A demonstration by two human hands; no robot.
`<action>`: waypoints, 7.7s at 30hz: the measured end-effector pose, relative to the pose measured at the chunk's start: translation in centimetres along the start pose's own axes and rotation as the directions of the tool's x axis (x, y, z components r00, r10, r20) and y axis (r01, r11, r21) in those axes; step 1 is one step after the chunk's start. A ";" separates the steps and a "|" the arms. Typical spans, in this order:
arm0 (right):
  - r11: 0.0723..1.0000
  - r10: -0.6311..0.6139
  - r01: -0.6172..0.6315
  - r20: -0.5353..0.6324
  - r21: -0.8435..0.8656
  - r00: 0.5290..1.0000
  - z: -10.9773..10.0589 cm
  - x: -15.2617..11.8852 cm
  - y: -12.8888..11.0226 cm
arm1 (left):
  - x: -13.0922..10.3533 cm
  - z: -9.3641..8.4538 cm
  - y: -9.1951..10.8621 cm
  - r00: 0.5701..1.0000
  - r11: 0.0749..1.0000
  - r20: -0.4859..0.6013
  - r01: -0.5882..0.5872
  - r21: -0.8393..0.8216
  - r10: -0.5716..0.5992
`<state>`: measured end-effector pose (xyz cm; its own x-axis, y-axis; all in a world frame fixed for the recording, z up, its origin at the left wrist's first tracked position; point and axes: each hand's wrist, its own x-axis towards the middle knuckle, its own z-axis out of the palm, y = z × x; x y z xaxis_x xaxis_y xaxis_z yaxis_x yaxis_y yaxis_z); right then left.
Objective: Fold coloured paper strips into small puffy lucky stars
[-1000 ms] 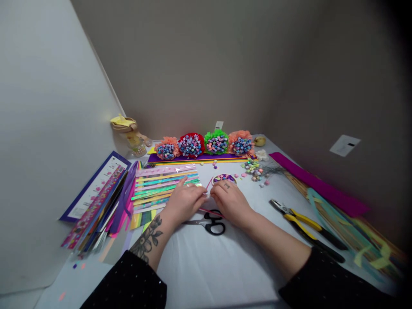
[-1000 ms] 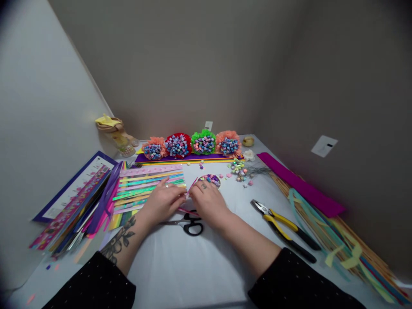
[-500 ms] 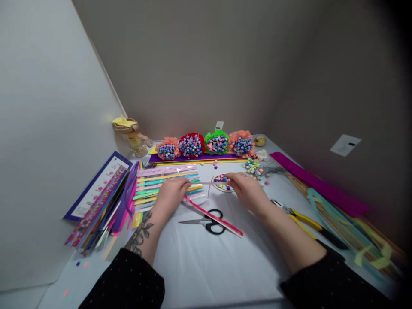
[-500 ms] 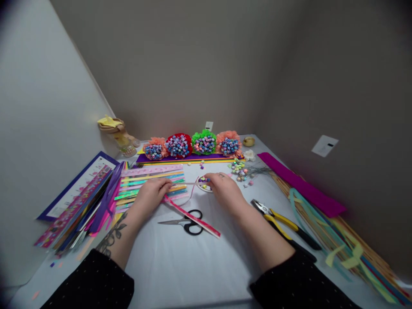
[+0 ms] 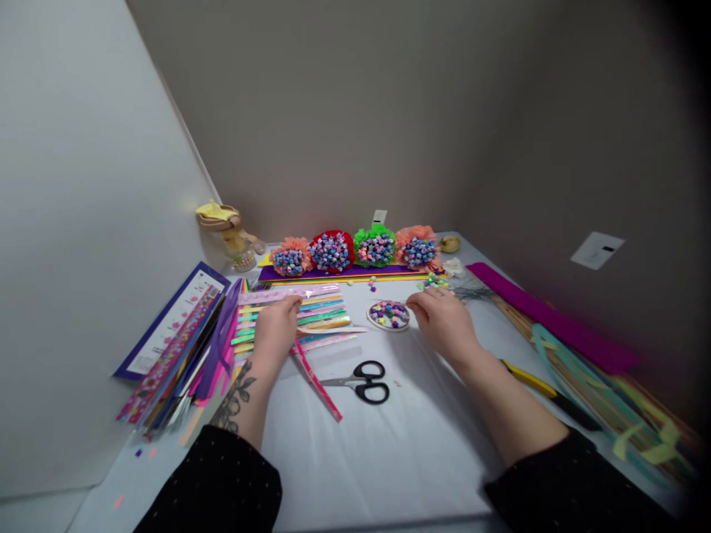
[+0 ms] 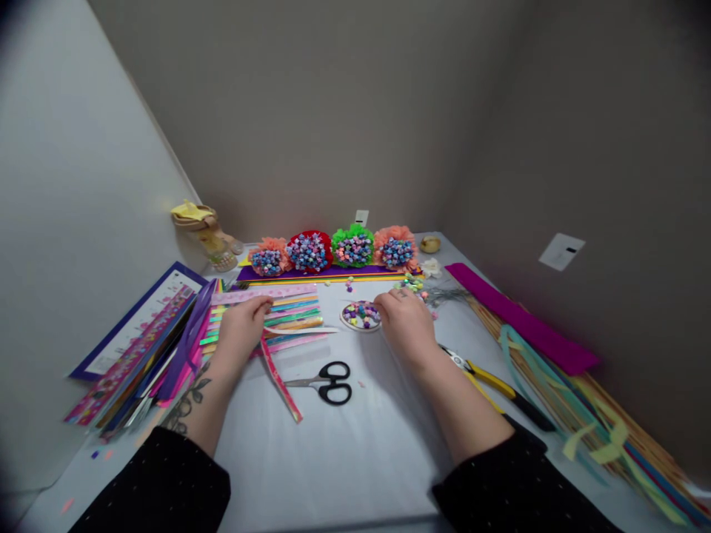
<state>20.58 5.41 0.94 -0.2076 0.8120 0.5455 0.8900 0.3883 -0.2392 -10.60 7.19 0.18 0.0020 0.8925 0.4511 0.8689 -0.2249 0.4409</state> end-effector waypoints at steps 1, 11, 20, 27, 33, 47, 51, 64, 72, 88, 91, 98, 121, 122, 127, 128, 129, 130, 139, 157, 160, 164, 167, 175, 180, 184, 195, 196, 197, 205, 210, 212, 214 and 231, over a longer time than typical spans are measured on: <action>0.999 0.029 -0.028 -0.024 0.019 0.999 0.0 0.0 0.3 | 0.2 -0.2 -0.7 0.997 0.997 -0.038 0.058 -0.044 -0.060; 0.983 -0.092 0.105 -0.086 0.154 0.992 0.0 -0.5 -2.2 | -1.0 -1.6 4.1 0.977 0.962 -0.205 -0.112 -0.250 0.061; 0.949 -0.251 0.249 -0.017 0.194 0.968 0.3 -1.6 -5.3 | -5.7 0.9 9.8 0.948 0.931 0.032 -0.306 -0.198 0.318; 0.981 -0.081 0.083 -0.018 0.178 0.997 0.4 -1.3 -4.2 | -4.8 0.2 9.0 0.897 0.898 -0.078 -0.440 -0.034 0.436; 0.761 0.304 -0.281 0.060 0.585 0.951 0.3 -1.2 -5.7 | -5.1 0.6 9.7 0.898 0.897 -0.041 -0.439 -0.045 0.437; -0.074 0.319 -0.560 0.551 0.826 0.771 0.9 -1.7 -8.2 | -5.1 1.0 11.2 0.926 0.798 0.377 0.250 -0.548 -0.032; 0.065 0.353 -0.521 0.469 0.851 0.810 1.2 -1.9 -8.3 | -5.2 0.8 11.7 0.852 0.638 0.519 0.438 -0.633 -0.069; 0.222 0.296 -0.528 0.459 0.820 0.838 1.0 -2.2 -8.1 | -5.4 1.7 11.3 0.819 0.457 0.543 0.561 -0.690 -0.186; 0.300 0.225 -0.490 0.438 0.819 0.870 0.8 -2.5 -8.2 | -4.7 0.9 11.1 0.856 0.497 0.431 0.517 -0.697 -0.285; 0.557 -0.515 0.332 0.003 0.761 0.857 -0.3 -2.8 -8.4 | -1.7 1.3 6.3 0.767 0.293 0.535 0.634 -0.716 -0.354; 0.539 -0.503 0.322 -0.009 0.778 0.864 -1.0 -2.8 -8.6 | -1.7 1.5 5.9 0.789 0.381 0.465 0.606 -0.699 -0.402; 0.142 -0.050 -0.571 0.582 0.808 0.811 -0.9 -3.0 -8.9 | -3.3 0.7 8.2 0.979 0.857 0.139 0.200 -0.474 -0.151; 0.080 0.369 -0.476 0.417 0.876 0.831 1.5 -2.7 -7.8 | -5.1 0.6 11.0 0.918 0.773 0.396 0.260 -0.579 -0.013; 0.106 0.365 -0.455 0.391 0.884 0.845 1.5 -2.7 -7.8 | -5.1 0.6 11.0 0.907 0.748 0.421 0.291 -0.596 -0.017; 0.066 0.293 -0.428 0.393 0.901 0.872 1.4 -2.6 -7.6 | -4.9 0.3 11.3 0.879 0.684 0.476 0.360 -0.634 -0.021; 0.023 0.269 -0.452 0.430 0.892 0.862 1.4 -2.6 -7.6 | -4.9 0.3 11.4 0.879 0.681 0.476 0.361 -0.637 -0.021; -0.025 0.253 -0.477 0.467 0.878 0.847 1.4 -2.6 -7.5 | -4.9 0.3 11.4 0.880 0.681 0.475 0.361 -0.638 -0.022; -0.068 0.249 -0.495 0.495 0.866 0.832 1.4 -2.6 -7.5 | -4.9 0.2 11.5 0.881 0.682 0.473 0.360 -0.637 -0.023; -0.008 0.471 -0.305 0.273 0.952 0.839 -0.4 -1.1 -4.7 | -5.1 0.9 10.9 0.758 0.769 0.652 0.414 -0.487 0.004; 0.666 0.184 -0.233 0.147 0.708 0.972 0.6 -2.6 -7.0 | -4.2 1.2 10.6 0.607 0.145 0.774 0.794 -0.590 -0.180; 0.644 0.187 -0.265 0.189 0.717 0.964 0.8 -2.7 -7.3 | -4.4 1.2 10.8 0.619 0.157 0.770 0.784 -0.600 -0.153; 0.556 0.199 -0.337 0.272 0.760 0.942 0.6 -2.4 -7.2 | -4.5 1.3 10.7 0.707 0.285 0.686 0.702 -0.653 -0.171; 0.467 0.179 -0.375 0.330 0.801 0.927 0.7 -2.2 -6.9 | -4.4 1.1 10.5 0.835 0.527 0.525 0.524 -0.669 -0.165; 0.294 0.135 -0.475 0.456 0.829 0.880 1.0 -2.1 -6.6 | -4.6 0.5 10.0 0.978 0.849 0.190 0.025 -0.527 0.089; 0.001 0.158 -0.586 0.578 0.811 0.801 1.0 -2.1 -6.4 | -4.6 0.3 10.3 0.951 0.850 0.254 -0.017 -0.526 0.177; -0.108 0.306 -0.591 0.593 0.799 0.745 1.3 -2.1 -5.8 | -4.6 0.5 10.4 0.907 0.835 0.398 0.112 -0.539 0.135; -0.016 0.200 -0.564 0.556 0.825 0.807 1.1 -2.2 -6.7 | -3.9 0.1 10.6 0.853 0.775 0.522 0.347 -0.528 -0.027; -0.005 0.197 -0.561 0.550 0.828 0.811 1.1 -2.2 -6.6 | -3.9 0.0 10.6 0.851 0.780 0.525 0.339 -0.525 -0.016; 0.002 0.190 -0.557 0.547 0.830 0.815 1.1 -2.2 -6.5 | -3.9 0.0 10.5 0.850 0.786 0.527 0.326 -0.525 0.000; 0.032 0.175 -0.562 0.549 0.827 0.817 1.4 -2.3 -6.2 | -4.2 -0.1 10.2 0.916 0.868 0.382 0.085 -0.489 0.126; 0.030 0.207 -0.575 0.558 0.817 0.804 1.3 -2.2 -6.3 | -4.3 0.0 10.0 0.942 0.896 0.287 -0.031 -0.444 0.175; 0.025 0.205 -0.578 0.562 0.816 0.801 1.2 -2.1 -6.4 | -4.3 -0.1 10.0 0.941 0.899 0.280 -0.053 -0.435 0.191; 0.015 0.195 -0.579 0.566 0.815 0.801 1.2 -2.1 -6.5 | -4.4 -0.1 10.1 0.937 0.902 0.288 -0.061 -0.427 0.199; 0.033 0.185 -0.597 0.582 0.801 0.792 1.6 -2.3 -6.9 | -4.6 0.0 10.4 0.928 0.916 0.309 -0.072 -0.395 0.206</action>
<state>14.31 1.53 0.06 -0.2363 0.9684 -0.0801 -0.1719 -0.1228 -0.9774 -1.58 0.72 2.64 0.3341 0.9031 0.2696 0.6006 -0.4245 0.6776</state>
